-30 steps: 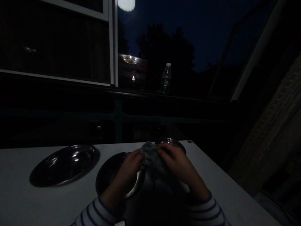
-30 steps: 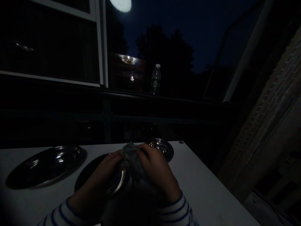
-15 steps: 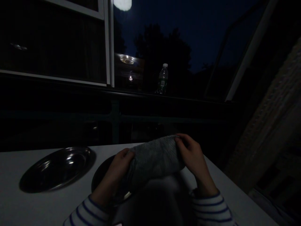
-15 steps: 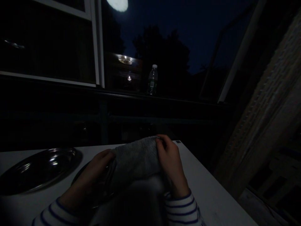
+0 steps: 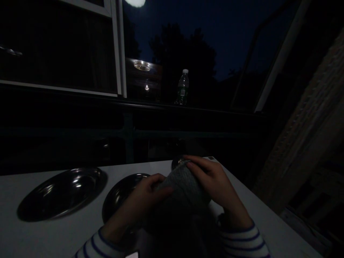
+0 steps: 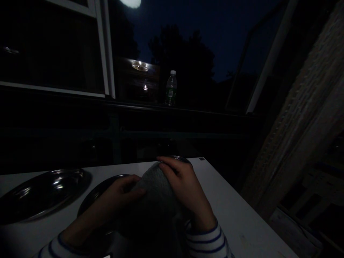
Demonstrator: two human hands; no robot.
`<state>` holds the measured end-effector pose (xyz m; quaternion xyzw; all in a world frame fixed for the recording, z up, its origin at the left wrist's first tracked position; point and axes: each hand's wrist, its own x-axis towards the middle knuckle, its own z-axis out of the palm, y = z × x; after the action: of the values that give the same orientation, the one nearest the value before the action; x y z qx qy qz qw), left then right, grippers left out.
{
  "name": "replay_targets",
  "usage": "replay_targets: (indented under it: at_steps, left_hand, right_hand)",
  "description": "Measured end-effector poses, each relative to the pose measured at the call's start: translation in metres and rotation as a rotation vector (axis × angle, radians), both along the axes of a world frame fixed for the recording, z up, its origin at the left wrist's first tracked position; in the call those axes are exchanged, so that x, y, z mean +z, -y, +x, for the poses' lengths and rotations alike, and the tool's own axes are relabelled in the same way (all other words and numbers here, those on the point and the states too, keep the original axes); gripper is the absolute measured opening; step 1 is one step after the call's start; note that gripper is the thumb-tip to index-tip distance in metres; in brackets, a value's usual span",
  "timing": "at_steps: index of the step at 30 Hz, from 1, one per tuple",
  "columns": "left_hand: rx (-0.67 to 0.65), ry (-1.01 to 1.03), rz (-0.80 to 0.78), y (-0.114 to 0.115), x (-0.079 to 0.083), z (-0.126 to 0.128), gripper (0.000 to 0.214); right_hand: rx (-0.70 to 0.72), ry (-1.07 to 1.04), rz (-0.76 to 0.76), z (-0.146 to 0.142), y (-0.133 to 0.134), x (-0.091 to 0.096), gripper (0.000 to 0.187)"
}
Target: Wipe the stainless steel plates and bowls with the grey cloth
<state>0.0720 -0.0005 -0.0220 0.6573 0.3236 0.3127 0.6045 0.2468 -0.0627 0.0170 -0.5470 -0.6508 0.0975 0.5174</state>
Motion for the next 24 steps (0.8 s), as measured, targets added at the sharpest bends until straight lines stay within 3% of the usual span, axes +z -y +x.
replay_targets:
  at_steps: [4,7,10,16,18,22,24]
  left_hand:
    - [0.006,0.159,-0.136,0.003,0.002,0.003,0.021]
    - [0.108,0.206,-0.156,0.003,0.006,0.002,0.025]
    - [0.212,0.268,-0.165,0.002,0.009,-0.001,0.030]
    - [0.260,0.303,-0.200,-0.007,0.006,-0.003,0.044]
    - [0.301,0.242,-0.146,-0.010,0.003,-0.002,0.045]
    - [0.575,0.034,0.173,-0.007,0.001,0.000,0.047]
    - [0.596,-0.043,0.258,-0.001,0.005,0.001,0.044]
  right_hand:
    - [-0.074,-0.035,0.011,-0.002,-0.001,0.001,0.025]
    - [-0.067,-0.112,-0.043,0.003,-0.003,0.000,0.032]
    - [0.038,-0.226,-0.155,0.013,-0.005,-0.005,0.041]
    - [0.265,-0.478,-0.274,0.019,-0.011,-0.013,0.053]
    - [0.226,-0.526,-0.237,0.014,-0.013,-0.013,0.051]
    - [0.037,-0.521,-0.124,0.001,-0.015,-0.009,0.041]
    - [0.004,-0.493,-0.089,-0.005,-0.015,-0.008,0.037]
